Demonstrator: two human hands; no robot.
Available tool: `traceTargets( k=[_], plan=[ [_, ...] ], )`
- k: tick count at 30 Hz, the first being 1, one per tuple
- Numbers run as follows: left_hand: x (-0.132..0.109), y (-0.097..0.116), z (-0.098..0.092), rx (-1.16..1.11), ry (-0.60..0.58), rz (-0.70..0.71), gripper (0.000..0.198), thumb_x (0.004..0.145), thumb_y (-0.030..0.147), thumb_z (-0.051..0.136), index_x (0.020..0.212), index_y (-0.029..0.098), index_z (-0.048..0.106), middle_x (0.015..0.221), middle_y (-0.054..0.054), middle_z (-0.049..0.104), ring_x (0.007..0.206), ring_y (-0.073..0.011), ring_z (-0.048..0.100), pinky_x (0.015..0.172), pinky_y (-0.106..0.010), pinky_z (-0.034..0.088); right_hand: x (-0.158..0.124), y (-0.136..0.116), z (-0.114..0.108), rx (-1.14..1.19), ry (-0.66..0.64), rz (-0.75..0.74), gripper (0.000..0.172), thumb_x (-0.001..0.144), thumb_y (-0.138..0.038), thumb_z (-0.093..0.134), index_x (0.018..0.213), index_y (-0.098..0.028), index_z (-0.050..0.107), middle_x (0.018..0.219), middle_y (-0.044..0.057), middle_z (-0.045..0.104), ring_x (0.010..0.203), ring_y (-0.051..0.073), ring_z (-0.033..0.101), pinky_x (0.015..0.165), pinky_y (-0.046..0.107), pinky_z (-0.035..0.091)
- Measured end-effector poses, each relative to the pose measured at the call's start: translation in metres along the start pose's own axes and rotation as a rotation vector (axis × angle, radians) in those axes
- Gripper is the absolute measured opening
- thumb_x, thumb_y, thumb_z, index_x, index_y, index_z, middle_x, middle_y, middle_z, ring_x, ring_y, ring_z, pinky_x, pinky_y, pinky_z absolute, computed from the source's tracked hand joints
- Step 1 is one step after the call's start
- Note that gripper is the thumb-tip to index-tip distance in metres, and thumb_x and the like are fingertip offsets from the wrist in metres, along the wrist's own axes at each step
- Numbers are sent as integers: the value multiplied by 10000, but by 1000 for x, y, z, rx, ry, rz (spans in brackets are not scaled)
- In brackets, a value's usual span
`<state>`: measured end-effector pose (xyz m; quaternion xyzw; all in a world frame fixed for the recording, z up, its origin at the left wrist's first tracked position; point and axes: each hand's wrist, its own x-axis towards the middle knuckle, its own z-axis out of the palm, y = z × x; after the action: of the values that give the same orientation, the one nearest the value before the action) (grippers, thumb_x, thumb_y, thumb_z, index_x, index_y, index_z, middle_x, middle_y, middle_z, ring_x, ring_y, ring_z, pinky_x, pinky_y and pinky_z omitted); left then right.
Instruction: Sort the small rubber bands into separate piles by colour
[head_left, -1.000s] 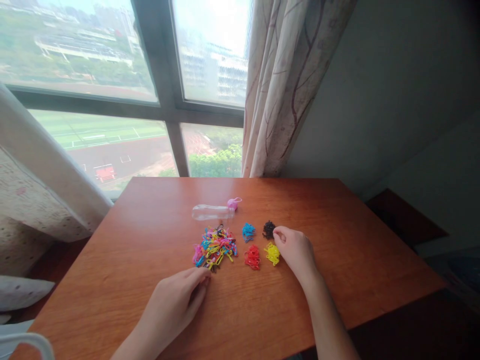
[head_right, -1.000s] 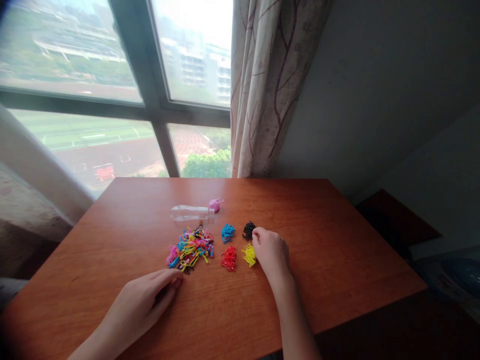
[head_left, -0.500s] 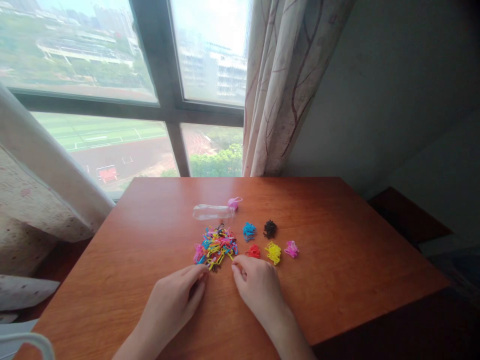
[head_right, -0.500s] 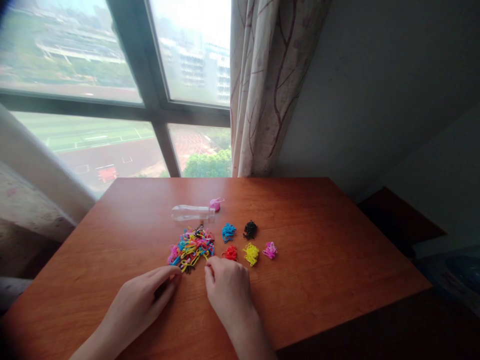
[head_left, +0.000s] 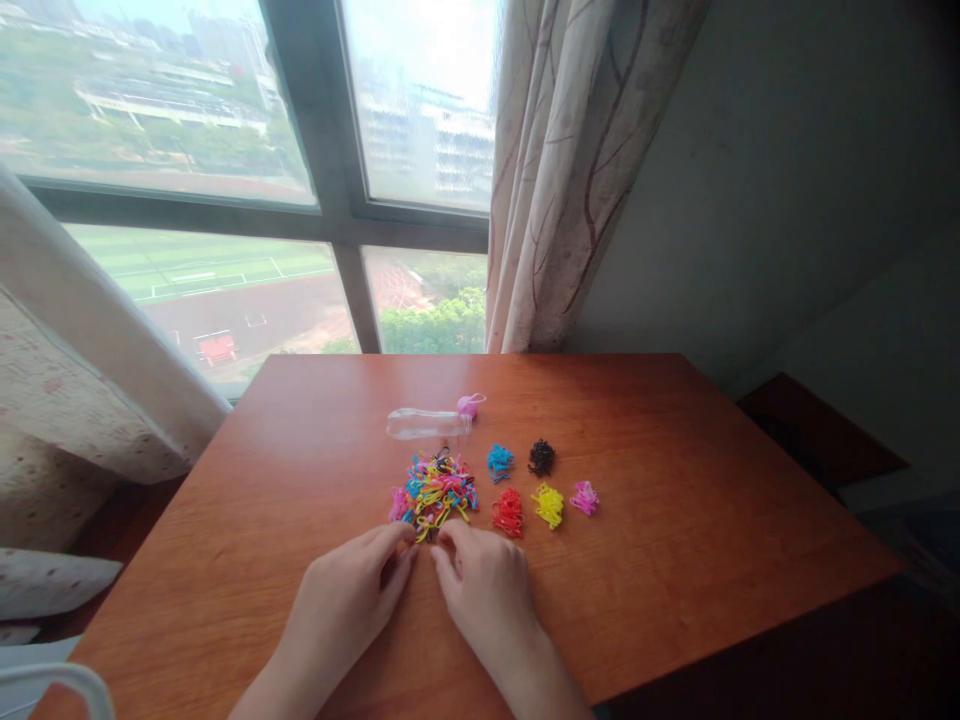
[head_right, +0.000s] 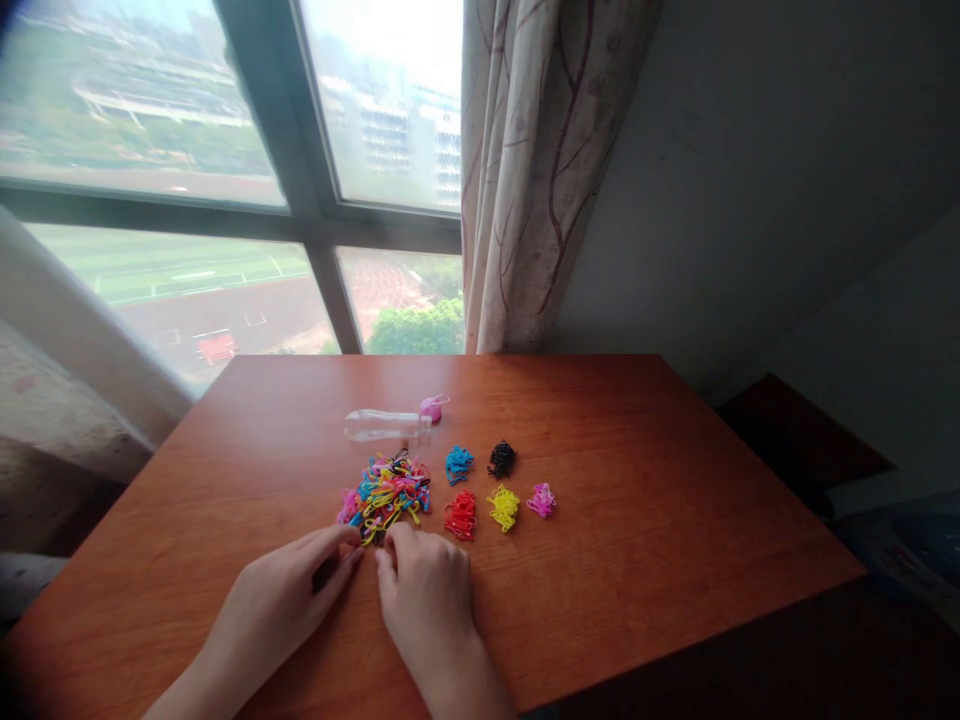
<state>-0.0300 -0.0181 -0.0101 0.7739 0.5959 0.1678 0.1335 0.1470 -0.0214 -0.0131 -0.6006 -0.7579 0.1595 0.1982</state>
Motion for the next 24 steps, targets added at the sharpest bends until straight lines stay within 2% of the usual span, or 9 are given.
traceTargets(
  k=[7,13,17,24],
  plan=[
    [0,-4,7,34,32,32,234,940,280,421,978,259,651,889,7,763,759,-182,734,629,-243,490,-9,2,4,58,78,-68,128,877,-123,607,903,-249,612,802,-24,688,742,166,628,630,258,320],
    [0,-6,8,47,23,56,243,945,271,406,965,254,648,895,-1,761,775,-184,735,642,-244,505,-12,4,5,65,121,-110,137,867,-102,581,863,-238,603,777,-17,673,731,164,606,644,259,330],
    [0,-5,7,58,18,69,250,943,264,397,897,251,643,837,3,751,732,-172,725,618,-229,499,-12,4,4,58,116,-114,128,875,-109,578,866,-234,607,782,-14,673,738,161,605,653,253,338],
    [1,-2,2,-2,118,97,215,915,257,439,911,251,654,862,7,771,722,-160,736,615,-212,520,-12,1,-3,47,49,-88,134,895,-111,573,882,-236,620,816,-15,680,777,162,613,689,249,355]
  ],
)
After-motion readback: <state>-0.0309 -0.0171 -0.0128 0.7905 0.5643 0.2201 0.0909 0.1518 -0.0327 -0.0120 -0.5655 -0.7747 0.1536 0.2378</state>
